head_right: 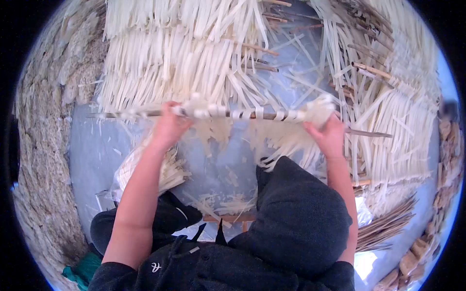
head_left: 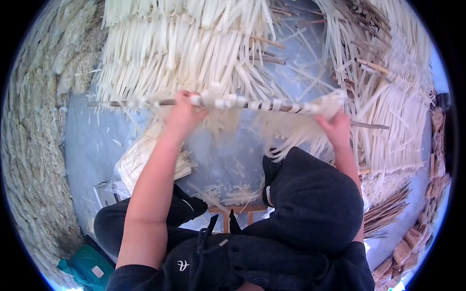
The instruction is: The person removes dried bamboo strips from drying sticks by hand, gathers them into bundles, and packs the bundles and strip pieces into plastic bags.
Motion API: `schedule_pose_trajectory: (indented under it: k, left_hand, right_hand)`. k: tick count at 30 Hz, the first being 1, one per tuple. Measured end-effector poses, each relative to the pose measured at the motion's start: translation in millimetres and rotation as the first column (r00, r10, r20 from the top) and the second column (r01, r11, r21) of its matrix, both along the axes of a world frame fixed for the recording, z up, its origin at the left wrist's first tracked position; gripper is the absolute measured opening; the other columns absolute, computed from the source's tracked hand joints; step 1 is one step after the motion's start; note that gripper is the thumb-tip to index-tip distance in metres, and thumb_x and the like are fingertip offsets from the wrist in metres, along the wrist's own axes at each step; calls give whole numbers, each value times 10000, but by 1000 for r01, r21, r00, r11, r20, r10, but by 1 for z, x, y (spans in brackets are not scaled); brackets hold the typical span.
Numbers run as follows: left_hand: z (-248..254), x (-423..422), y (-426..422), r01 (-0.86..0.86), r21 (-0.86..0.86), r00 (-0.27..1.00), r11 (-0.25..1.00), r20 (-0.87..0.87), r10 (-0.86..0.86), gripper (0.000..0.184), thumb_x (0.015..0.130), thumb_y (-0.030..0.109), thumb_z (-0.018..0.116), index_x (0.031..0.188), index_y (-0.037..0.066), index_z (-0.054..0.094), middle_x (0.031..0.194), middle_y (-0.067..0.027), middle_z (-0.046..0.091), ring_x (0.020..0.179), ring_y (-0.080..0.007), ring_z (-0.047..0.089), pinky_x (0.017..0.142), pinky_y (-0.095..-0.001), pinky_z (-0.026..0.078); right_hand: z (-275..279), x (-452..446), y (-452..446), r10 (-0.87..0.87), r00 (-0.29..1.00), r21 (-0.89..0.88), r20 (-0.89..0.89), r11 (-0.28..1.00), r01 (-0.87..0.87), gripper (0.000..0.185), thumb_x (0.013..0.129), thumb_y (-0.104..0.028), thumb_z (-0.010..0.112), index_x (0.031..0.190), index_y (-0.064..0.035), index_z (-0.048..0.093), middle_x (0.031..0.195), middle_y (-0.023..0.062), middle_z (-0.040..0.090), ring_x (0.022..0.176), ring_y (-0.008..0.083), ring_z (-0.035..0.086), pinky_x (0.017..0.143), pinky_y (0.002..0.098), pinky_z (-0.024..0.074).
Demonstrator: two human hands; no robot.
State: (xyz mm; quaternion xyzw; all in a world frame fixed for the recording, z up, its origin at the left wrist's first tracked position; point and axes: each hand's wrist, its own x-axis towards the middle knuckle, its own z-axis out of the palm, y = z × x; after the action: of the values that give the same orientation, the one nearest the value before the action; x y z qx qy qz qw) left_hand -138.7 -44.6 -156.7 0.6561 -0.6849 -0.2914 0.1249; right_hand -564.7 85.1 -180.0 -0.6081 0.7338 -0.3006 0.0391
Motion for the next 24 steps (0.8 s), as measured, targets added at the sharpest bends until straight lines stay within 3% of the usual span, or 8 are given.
schedule_pose_trajectory:
  k: [3, 7, 9, 10, 11, 13, 17, 24]
  left_hand:
    - [-27, -18, 0, 203, 12, 959, 979, 200, -201, 504, 771, 239, 725, 1225, 144, 527, 1143, -98, 532, 963, -318, 617, 823, -391, 504]
    - [17, -16, -7, 227, -182, 974, 957, 48, -222, 474, 772, 255, 716, 1202, 153, 543, 1129, -108, 535, 906, -325, 627, 776, -418, 503]
    - [39, -20, -4, 134, -24, 991, 991, 31, -133, 480, 783, 257, 710, 1212, 136, 533, 1206, -112, 486, 901, -323, 627, 757, -431, 503]
    - [27, -19, -5, 105, -65, 994, 992, 29, -103, 479, 789, 254, 705, 1214, 128, 525, 1204, -109, 482, 901, -324, 627, 760, -433, 505]
    - [12, -18, -5, 74, -106, 997, 992, 25, -72, 478, 795, 251, 700, 1217, 120, 516, 1201, -106, 479, 901, -325, 626, 763, -435, 506]
    - [-20, -25, -9, 75, -60, 992, 995, 104, -69, 476, 804, 253, 693, 1216, 112, 501, 1200, -106, 467, 918, -319, 624, 780, -440, 508]
    - [-31, -22, -13, 178, 21, 973, 984, 147, -179, 484, 803, 245, 691, 1242, 136, 518, 1213, -118, 482, 968, -328, 611, 814, -429, 505]
    - [108, 27, -36, 106, 246, 994, 963, -37, -99, 350, 747, 210, 755, 1053, 68, 663, 798, -46, 667, 734, -184, 649, 642, -300, 516]
  right_hand:
    - [-23, 1, -18, 21, 1000, 132, 12, 991, -23, 726, 667, -574, 753, 1074, 2, 581, 880, 184, 658, 805, 387, 618, 746, 474, 451]
    - [10, -6, -9, -7, 1000, 83, -27, 996, 10, 621, 688, -486, 777, 1052, -6, 628, 920, 170, 684, 838, 366, 655, 786, 424, 509]
    - [21, -1, -9, -29, 999, -18, -22, 999, 29, 550, 680, -454, 792, 982, -15, 658, 917, 152, 686, 823, 342, 655, 808, 414, 500]
    - [23, 13, -16, 43, 924, -6, 379, 999, -44, 523, 673, -464, 790, 925, -22, 667, 855, 132, 671, 764, 334, 633, 756, 419, 473]
    - [8, 16, -18, 49, 925, -10, 378, 999, -49, 523, 673, -464, 790, 925, -22, 667, 855, 132, 671, 764, 334, 633, 756, 419, 473]
    - [-34, 22, -24, 178, 983, 147, -52, 975, -169, 523, 674, -469, 781, 949, -38, 672, 822, 131, 667, 750, 319, 637, 719, 409, 473]
    - [-9, 53, -37, 182, 956, 182, -232, 973, -141, 552, 666, -488, 776, 1002, -60, 678, 825, 144, 675, 760, 308, 658, 696, 402, 504]
    - [78, 76, -53, 138, 975, 438, 173, 876, -202, 556, 648, -510, 785, 979, -70, 709, 853, 149, 690, 796, 295, 668, 726, 387, 510]
